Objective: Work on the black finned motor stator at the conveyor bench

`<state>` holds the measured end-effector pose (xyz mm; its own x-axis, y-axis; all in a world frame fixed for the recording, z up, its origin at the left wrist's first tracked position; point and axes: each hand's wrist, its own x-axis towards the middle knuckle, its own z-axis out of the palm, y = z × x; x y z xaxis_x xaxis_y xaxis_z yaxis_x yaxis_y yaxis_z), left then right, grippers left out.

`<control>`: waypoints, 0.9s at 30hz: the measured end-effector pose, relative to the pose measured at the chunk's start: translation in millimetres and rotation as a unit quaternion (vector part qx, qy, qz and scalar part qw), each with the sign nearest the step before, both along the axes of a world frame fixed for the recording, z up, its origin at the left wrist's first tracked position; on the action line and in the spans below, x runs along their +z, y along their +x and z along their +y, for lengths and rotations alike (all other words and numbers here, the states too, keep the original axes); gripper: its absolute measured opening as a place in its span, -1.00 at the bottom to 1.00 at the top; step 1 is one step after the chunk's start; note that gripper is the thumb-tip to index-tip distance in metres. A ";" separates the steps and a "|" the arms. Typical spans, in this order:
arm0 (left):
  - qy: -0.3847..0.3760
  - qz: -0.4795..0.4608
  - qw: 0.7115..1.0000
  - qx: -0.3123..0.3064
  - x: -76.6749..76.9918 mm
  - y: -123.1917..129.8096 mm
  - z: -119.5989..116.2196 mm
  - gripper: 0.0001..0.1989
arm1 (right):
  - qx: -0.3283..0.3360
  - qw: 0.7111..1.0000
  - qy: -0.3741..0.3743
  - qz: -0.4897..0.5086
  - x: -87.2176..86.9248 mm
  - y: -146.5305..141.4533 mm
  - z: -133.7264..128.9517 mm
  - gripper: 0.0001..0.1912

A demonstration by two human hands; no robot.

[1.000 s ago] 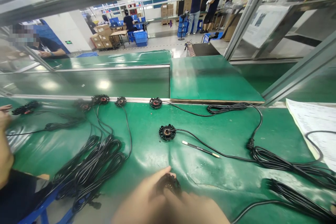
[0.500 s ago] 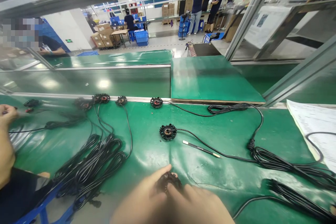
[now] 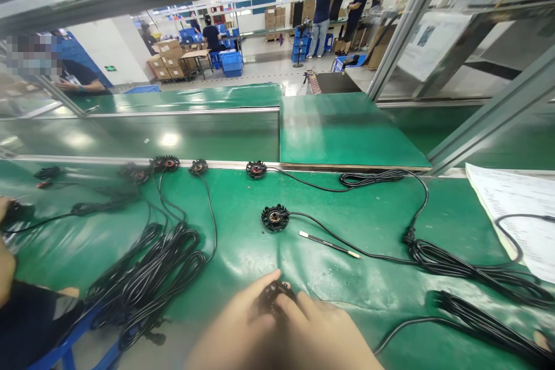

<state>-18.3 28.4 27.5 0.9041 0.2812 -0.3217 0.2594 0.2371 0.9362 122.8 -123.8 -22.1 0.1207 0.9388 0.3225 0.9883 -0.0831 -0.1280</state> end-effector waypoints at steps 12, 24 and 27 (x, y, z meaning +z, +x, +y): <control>-0.007 -0.014 0.992 0.125 -6.0 7.8 -18.1 -0.51 | -0.073 0.976 0.045 0.203 -17.7 -4.9 -24.9 -0.82; 0.048 0.044 0.990 0.126 -19.0 6.0 -21.4 -0.37 | -0.062 0.977 0.046 0.197 -15.4 -8.4 -24.6 -0.89; 0.058 0.054 0.991 0.106 -10.3 4.8 -19.4 -0.43 | -0.038 0.959 0.020 0.279 -21.0 -5.2 -27.0 -0.86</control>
<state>-13.5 9.0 17.2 0.7831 0.5012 -0.3681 0.3161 0.1890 0.9297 117.6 -150.8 -43.1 0.3518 0.9089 0.2240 0.7566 -0.1352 -0.6398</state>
